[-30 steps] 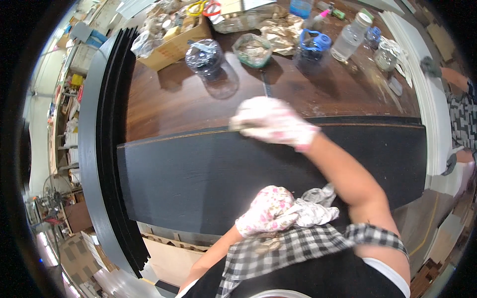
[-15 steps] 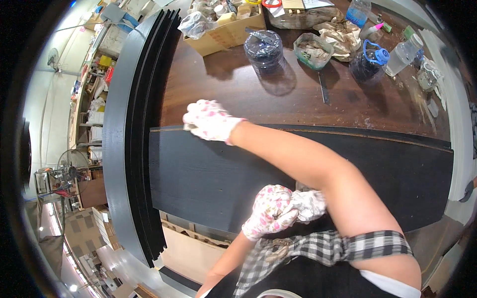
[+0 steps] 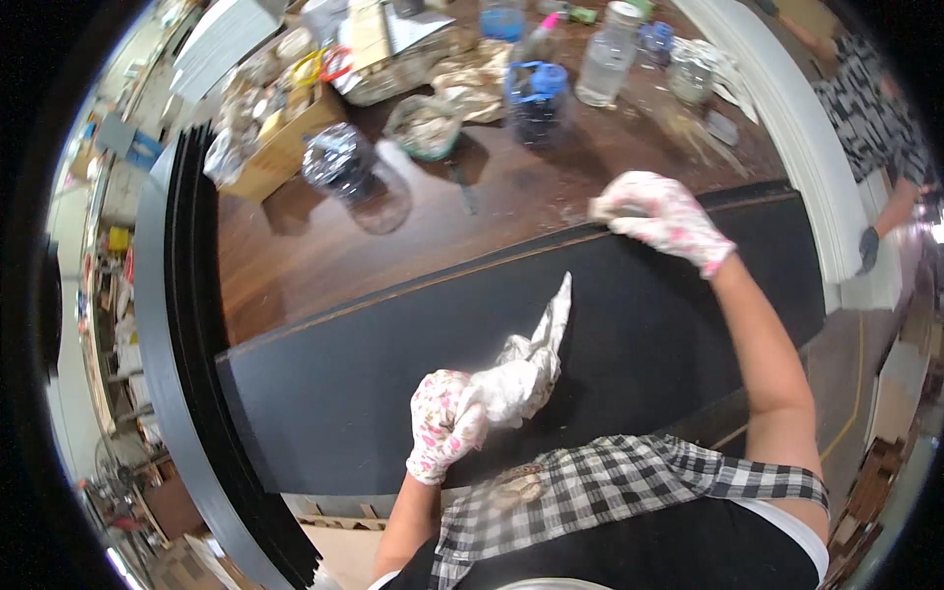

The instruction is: The person wipes a large black wooden panel with a white cloth and applies a substance to the edge using a small sponge-like tool. The person then picks up and wipes several more panels one by one.

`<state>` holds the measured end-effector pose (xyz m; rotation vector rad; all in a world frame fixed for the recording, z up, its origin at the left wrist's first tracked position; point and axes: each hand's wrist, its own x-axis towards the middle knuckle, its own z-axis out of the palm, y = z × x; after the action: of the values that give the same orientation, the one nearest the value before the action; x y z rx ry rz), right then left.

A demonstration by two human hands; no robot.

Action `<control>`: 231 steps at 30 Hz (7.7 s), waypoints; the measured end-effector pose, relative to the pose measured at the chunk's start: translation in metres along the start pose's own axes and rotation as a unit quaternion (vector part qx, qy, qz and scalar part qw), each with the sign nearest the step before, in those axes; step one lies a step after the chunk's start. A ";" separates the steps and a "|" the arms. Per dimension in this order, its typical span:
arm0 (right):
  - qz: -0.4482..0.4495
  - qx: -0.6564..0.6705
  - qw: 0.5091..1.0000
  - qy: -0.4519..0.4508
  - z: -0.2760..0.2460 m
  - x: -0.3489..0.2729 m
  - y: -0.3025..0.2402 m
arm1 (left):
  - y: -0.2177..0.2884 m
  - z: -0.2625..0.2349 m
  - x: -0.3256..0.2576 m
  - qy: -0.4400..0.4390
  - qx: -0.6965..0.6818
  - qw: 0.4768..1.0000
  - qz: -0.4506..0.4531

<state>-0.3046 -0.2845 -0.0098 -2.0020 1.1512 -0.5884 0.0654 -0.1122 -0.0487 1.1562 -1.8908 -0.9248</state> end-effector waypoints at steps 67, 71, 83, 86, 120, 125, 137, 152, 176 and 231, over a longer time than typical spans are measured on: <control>0.151 -0.105 0.886 0.425 -0.204 -0.278 0.124 | 0.146 0.222 0.262 0.004 0.059 0.998 0.007; 0.072 0.117 0.807 0.575 -0.130 -0.313 0.130 | 0.123 0.310 0.315 -0.098 0.157 0.983 0.019; 0.157 0.045 0.790 0.592 -0.139 -0.311 0.128 | 0.198 0.522 0.452 -0.218 0.186 0.947 0.144; 0.140 0.105 0.770 0.614 -0.127 -0.315 0.142 | 0.194 0.510 0.437 -0.128 0.011 0.984 0.124; 0.141 0.083 0.815 0.556 0.010 -0.199 0.049 | -0.277 -0.377 -0.026 0.358 0.332 0.832 -0.263; 0.159 0.041 0.786 0.597 0.009 -0.222 0.004 | -0.230 -0.285 0.008 0.327 0.191 0.903 -0.204; 0.169 0.137 0.741 0.635 -0.107 -0.332 0.077 | 0.114 0.223 0.219 0.075 0.322 0.896 0.297; 0.192 -0.054 0.911 0.360 -0.253 -0.325 0.200 | 0.164 0.340 0.228 -0.227 0.111 0.927 0.277; 0.279 0.028 0.806 0.522 -0.145 -0.565 0.080 | 0.155 0.449 0.333 -0.018 0.236 0.929 0.285; 0.282 -0.222 0.746 0.561 -0.064 -0.432 0.098 | 0.198 0.322 0.076 -0.472 -0.076 0.834 0.274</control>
<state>-0.6137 0.0358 -0.0582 -1.3596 2.7002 -1.3457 -0.3141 -0.0499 -0.0191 -0.0716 -2.6160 -1.3936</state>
